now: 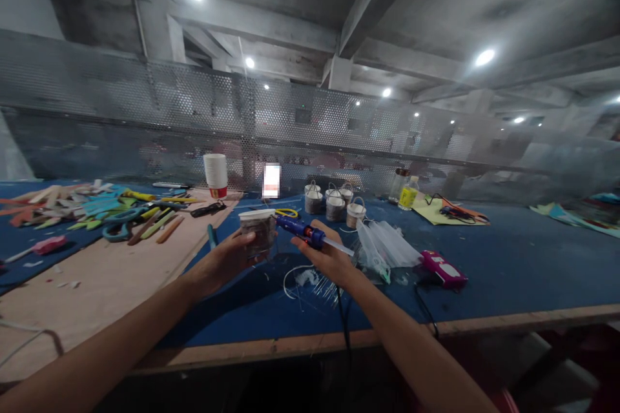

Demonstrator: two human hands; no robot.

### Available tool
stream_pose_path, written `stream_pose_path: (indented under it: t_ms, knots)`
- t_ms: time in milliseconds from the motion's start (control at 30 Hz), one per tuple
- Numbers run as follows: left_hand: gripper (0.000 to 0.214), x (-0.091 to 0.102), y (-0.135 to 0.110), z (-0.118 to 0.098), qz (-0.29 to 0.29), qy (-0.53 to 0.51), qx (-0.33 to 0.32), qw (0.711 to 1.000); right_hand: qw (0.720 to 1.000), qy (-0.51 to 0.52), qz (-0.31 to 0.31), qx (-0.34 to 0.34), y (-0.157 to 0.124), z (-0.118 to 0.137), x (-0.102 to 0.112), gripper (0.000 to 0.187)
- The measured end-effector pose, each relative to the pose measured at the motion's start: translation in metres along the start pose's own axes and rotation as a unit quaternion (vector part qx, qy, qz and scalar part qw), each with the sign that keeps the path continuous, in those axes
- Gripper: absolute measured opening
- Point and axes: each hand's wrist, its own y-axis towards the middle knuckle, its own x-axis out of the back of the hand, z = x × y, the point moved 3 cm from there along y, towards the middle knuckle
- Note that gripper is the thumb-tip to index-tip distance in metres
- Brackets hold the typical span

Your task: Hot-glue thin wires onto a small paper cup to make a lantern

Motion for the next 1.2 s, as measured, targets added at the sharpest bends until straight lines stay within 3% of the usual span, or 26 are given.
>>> stream_pose_path:
  t_ms: [500, 1200]
  knots:
    - [0.032, -0.013, -0.007, -0.009, 0.002, -0.04, 0.022, 0.999, 0.999, 0.032, 0.002, -0.018, 0.0, -0.002, -0.001, 0.033]
    - [0.037, -0.008, -0.006, -0.007, 0.012, -0.044, 0.017, 0.999, 0.999, 0.029, -0.002, -0.037, 0.0, -0.003, -0.001, 0.035]
